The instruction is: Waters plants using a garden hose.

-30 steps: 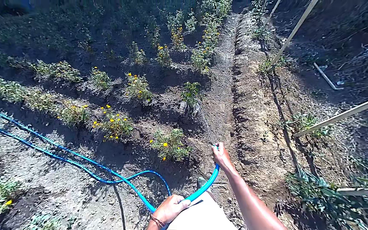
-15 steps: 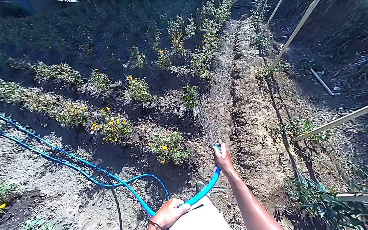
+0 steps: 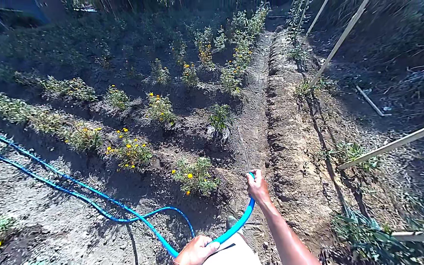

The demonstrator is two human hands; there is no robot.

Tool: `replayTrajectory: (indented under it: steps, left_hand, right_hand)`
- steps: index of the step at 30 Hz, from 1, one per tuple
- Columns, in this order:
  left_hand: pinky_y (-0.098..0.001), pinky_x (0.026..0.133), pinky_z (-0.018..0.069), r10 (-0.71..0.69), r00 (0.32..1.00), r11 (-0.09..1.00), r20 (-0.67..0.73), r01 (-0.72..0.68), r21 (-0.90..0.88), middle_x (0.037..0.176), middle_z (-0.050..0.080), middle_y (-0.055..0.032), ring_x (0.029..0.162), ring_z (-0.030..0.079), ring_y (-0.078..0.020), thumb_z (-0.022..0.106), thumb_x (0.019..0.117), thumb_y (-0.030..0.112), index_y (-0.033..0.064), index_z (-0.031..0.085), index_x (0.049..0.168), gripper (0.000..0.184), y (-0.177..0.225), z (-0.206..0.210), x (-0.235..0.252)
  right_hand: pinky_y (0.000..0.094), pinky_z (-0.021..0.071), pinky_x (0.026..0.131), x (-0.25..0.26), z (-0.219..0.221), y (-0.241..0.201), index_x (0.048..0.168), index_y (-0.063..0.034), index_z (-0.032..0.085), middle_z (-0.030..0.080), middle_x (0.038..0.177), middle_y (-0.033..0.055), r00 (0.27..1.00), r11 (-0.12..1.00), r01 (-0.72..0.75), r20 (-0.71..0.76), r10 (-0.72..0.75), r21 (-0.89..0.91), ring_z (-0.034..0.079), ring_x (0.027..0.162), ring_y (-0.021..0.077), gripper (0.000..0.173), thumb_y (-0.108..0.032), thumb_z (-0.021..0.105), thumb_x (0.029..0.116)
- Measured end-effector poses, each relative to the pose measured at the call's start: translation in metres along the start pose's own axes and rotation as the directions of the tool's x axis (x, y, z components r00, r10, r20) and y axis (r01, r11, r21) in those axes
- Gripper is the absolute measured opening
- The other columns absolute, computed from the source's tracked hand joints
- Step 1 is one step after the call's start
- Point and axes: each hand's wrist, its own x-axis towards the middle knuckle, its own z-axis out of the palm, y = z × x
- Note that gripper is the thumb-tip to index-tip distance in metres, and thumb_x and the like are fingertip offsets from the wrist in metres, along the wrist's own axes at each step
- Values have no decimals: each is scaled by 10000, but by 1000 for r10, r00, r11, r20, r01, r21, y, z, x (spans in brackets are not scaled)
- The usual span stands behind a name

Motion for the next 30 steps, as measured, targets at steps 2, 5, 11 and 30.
replayTrajectory:
  steps: [2,5,11,30]
  left_hand:
    - [-382,635,456,9,1000,1000,7,-9,-4,662,528,-18,617,524,-134,487,1055,434,59,604,785,477,-1,0,0]
    - [-370,626,449,17,1000,1000,14,-17,-24,658,521,-10,609,514,-123,494,1053,419,57,604,785,464,0,0,0]
    - [-403,647,454,6,1000,1000,7,-6,5,671,526,-35,633,527,-157,482,1056,442,50,599,780,493,-2,-1,-1]
    - [-393,631,450,-14,999,1000,30,14,0,658,513,-9,616,519,-141,480,1048,463,79,588,778,481,-1,1,-1]
  right_hand:
    - [494,537,662,0,0,-1,1312,-23,534,639,852,175,1000,1000,13,25,-12,-27,630,667,297,298,-202,504,1076]
    - [494,536,674,4,-1,-2,1313,-30,534,644,863,173,997,999,11,79,-7,-44,633,682,295,293,-201,511,1075]
    - [499,536,689,2,2,-1,1313,-16,535,646,885,189,997,998,-18,70,22,-53,637,701,307,295,-192,505,1077]
    - [511,541,727,-6,-3,14,1315,0,527,656,947,219,996,995,-85,28,86,-47,657,757,329,294,-170,502,1075]
